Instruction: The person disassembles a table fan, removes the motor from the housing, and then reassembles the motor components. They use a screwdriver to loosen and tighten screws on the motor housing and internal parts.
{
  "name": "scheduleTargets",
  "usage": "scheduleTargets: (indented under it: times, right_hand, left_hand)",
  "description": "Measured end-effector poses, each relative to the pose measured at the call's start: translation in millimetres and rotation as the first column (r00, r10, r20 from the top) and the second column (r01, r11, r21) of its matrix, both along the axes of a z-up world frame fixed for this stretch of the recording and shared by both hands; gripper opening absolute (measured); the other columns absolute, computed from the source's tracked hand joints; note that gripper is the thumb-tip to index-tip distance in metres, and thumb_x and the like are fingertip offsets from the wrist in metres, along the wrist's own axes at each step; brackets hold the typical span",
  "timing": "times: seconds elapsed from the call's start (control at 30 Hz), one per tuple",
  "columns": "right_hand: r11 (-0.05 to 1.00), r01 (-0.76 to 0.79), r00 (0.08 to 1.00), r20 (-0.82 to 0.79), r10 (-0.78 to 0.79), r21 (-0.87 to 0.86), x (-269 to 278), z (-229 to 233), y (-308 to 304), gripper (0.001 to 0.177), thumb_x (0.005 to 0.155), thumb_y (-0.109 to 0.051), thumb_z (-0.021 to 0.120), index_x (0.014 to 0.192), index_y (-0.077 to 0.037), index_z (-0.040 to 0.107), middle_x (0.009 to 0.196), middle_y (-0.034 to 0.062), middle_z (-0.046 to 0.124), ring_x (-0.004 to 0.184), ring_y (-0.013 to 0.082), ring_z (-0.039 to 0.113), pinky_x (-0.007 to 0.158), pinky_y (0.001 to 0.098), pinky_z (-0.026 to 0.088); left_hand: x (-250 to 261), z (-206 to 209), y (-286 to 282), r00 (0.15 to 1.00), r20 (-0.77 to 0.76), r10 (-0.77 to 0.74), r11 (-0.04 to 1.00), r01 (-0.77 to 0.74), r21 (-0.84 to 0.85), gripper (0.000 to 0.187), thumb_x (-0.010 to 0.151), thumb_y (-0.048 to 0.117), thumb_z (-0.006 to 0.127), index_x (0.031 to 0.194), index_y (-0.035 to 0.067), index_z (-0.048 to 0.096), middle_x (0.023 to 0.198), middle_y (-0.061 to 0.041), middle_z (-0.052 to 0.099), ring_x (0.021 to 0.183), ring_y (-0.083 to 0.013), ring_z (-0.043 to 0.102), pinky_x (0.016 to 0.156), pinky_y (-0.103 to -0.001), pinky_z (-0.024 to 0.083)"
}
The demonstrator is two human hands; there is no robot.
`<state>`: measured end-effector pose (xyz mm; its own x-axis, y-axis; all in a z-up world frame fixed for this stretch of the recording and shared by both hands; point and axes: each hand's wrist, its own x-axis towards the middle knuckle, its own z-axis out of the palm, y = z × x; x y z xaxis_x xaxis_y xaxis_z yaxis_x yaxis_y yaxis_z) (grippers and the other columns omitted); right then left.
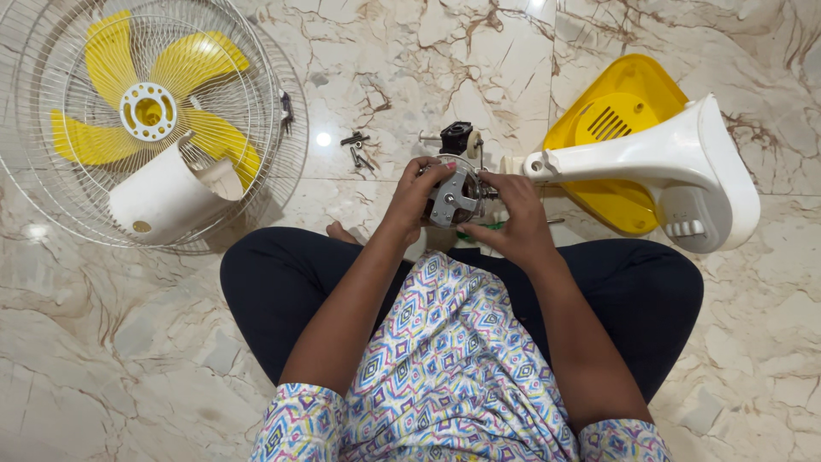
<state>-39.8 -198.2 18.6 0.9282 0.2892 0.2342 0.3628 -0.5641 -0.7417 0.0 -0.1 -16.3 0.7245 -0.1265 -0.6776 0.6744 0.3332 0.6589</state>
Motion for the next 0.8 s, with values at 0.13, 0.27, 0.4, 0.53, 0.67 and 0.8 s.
scheduleTargets:
  times: [0.13,0.27,0.4,0.53,0.67,0.8]
  right_hand:
    - [0.996,-0.026,0.999,0.022,0.028,-0.091,-1,-4,0,0.083,0.071,-0.032,0.093,0.141,-0.003,0.058,0.125,0.0178,0.060,0.119,0.0368,0.054,0.103,0.0472,0.044]
    - [0.984,-0.050,0.999,-0.026,0.046,-0.173,-2,-6,-3,0.087,0.076,-0.038,0.089,0.149,-0.006,0.054,0.132,0.0189,0.054,0.123,0.0375,0.048,0.106,0.0480,0.040]
    - [0.973,-0.071,0.995,-0.082,0.054,-0.222,0,-6,-4,0.092,0.077,-0.040,0.088,0.155,-0.012,0.049,0.138,0.0196,0.050,0.126,0.0386,0.044,0.108,0.0494,0.036]
    - [0.955,-0.113,0.987,-0.142,0.076,-0.274,1,-11,-5,0.116,0.057,-0.038,0.094,0.156,-0.016,0.039,0.141,0.0169,0.049,0.131,0.0400,0.041,0.108,0.0547,0.029]
    - [0.944,-0.078,0.990,-0.133,0.037,-0.322,6,-26,1,0.126,0.054,-0.028,0.093,0.161,-0.012,0.029,0.144,0.0122,0.052,0.136,0.0367,0.041,0.111,0.0557,0.025]
    - [0.943,-0.061,0.994,-0.104,0.028,-0.328,10,-37,-3,0.115,0.052,-0.021,0.093,0.154,-0.014,0.040,0.139,0.0098,0.057,0.137,0.0339,0.043,0.108,0.0525,0.026]
  left_hand:
    - [1,2,1,1.000,0.003,-0.026,1.000,0.026,0.016,0.045,0.083,0.037,0.074,0.120,0.016,0.057,0.099,-0.005,0.070,0.076,-0.0164,0.072,0.053,-0.033,0.058]
    - [1,3,2,0.999,-0.013,-0.046,0.999,0.046,0.024,0.045,0.083,0.038,0.072,0.120,0.017,0.058,0.099,-0.004,0.068,0.077,-0.0156,0.070,0.055,-0.034,0.058]
    - [2,3,5,0.998,-0.032,-0.062,0.998,0.063,0.026,0.045,0.083,0.039,0.072,0.120,0.017,0.059,0.099,-0.005,0.068,0.077,-0.0160,0.071,0.057,-0.035,0.060]
    - [1,1,5,0.999,-0.001,-0.033,0.999,0.033,0.008,0.042,0.082,0.036,0.076,0.116,0.015,0.062,0.097,-0.003,0.068,0.075,-0.0157,0.069,0.055,-0.033,0.057]
    - [1,-1,4,1.000,0.027,-0.004,0.999,0.005,-0.032,0.041,0.083,0.034,0.079,0.113,0.011,0.064,0.096,-0.005,0.069,0.078,-0.0162,0.070,0.058,-0.033,0.060]
    - [1,0,4,1.000,-0.001,-0.016,1.000,0.016,-0.014,0.044,0.079,0.036,0.078,0.112,0.010,0.065,0.094,-0.005,0.070,0.076,-0.0161,0.071,0.057,-0.034,0.061]
